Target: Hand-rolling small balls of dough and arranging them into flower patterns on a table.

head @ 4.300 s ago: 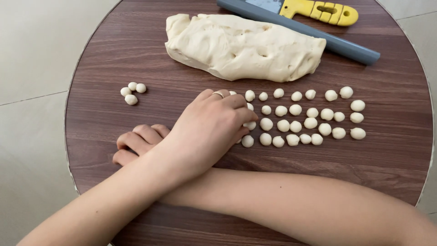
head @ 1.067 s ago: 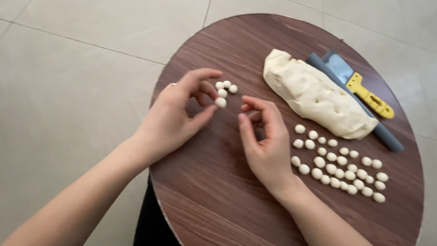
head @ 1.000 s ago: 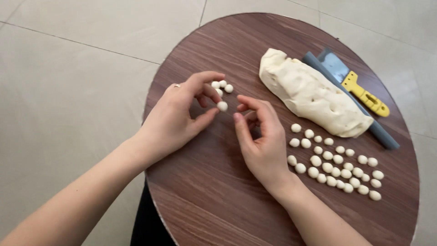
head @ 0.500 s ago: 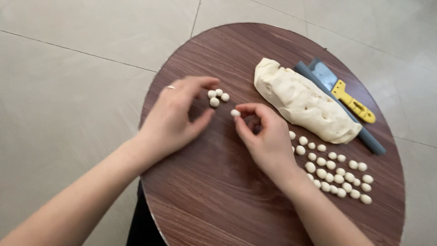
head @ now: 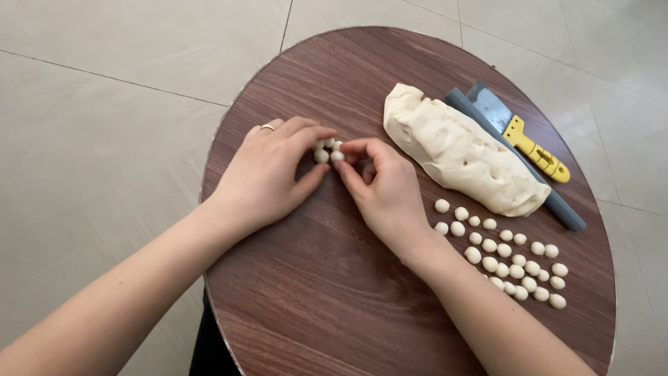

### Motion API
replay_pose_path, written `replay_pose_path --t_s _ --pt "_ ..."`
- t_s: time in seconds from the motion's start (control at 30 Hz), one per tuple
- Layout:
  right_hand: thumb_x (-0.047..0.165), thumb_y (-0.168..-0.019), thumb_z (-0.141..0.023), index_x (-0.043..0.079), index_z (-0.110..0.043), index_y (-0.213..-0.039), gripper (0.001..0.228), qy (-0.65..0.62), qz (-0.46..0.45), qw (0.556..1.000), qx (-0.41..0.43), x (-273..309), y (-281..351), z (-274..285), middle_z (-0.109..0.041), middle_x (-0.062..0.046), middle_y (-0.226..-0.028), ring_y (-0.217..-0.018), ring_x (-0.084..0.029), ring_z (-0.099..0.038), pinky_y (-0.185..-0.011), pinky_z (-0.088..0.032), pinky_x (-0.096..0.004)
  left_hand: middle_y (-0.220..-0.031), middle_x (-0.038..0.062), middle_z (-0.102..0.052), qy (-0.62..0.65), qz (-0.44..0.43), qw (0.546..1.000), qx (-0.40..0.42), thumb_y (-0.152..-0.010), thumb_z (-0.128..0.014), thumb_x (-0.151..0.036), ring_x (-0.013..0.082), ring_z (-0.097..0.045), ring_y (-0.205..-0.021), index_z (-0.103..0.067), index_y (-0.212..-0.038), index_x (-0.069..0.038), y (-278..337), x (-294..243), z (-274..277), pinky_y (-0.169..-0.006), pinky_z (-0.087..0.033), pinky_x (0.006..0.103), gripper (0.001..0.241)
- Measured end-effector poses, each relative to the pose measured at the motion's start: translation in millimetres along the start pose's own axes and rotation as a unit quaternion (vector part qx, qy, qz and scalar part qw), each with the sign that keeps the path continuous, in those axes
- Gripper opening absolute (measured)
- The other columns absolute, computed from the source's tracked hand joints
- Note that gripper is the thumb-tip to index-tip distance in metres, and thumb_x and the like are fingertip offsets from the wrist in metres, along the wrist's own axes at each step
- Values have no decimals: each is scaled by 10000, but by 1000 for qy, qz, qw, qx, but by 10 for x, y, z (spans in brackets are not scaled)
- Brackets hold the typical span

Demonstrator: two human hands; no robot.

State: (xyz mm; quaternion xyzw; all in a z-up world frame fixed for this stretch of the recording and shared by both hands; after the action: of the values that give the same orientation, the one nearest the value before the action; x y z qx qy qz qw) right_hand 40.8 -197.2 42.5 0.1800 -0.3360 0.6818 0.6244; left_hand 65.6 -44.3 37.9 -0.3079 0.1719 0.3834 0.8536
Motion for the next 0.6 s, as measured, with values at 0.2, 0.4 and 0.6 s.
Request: replay_pose_path --t_s 0.2,0.4,0.6 --pt "169 -883 -808 134 -810 -1027 148 8 -8 1000 13 27 -7 -20 -779 -58 -836 -564 -148 -643 -529 -518 -290 -1211 116 -723 44 2 999 -22 -843 -738 -176 367 -685 -1055 -694 -1263 -85 -7 -63 97 -824 -498 482 432" --pt "180 -971 -717 145 -795 -1043 112 89 38 994 46 155 -30 9 -776 -81 -929 -883 -319 -750 -767 -583 -402 -1212 91 -727 80 23 996 -29 -849 -708 -134 328 -690 -1011 -664 -1345 -96 12 24 61 -835 -480 453 499" --pt "202 -915 -789 175 -791 -1002 91 64 3 998 18 82 -20 6 -783 -36 -924 -892 -250 -758 -763 -575 -366 -1161 76 -747 79 22 996 -20 -849 -740 -148 307 -695 -947 -666 -1342 -103 -1 43 35 -805 -476 450 500"
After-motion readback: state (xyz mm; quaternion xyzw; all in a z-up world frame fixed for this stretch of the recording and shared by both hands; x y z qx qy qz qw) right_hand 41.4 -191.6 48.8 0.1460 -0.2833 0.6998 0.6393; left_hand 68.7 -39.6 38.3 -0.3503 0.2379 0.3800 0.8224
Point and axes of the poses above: each hand's wrist, its own y-axis away from the middle knuckle, its own z-axis out of the back of the hand, x = y × z, the point moved 9 cm from there along -y, towards the middle knuckle
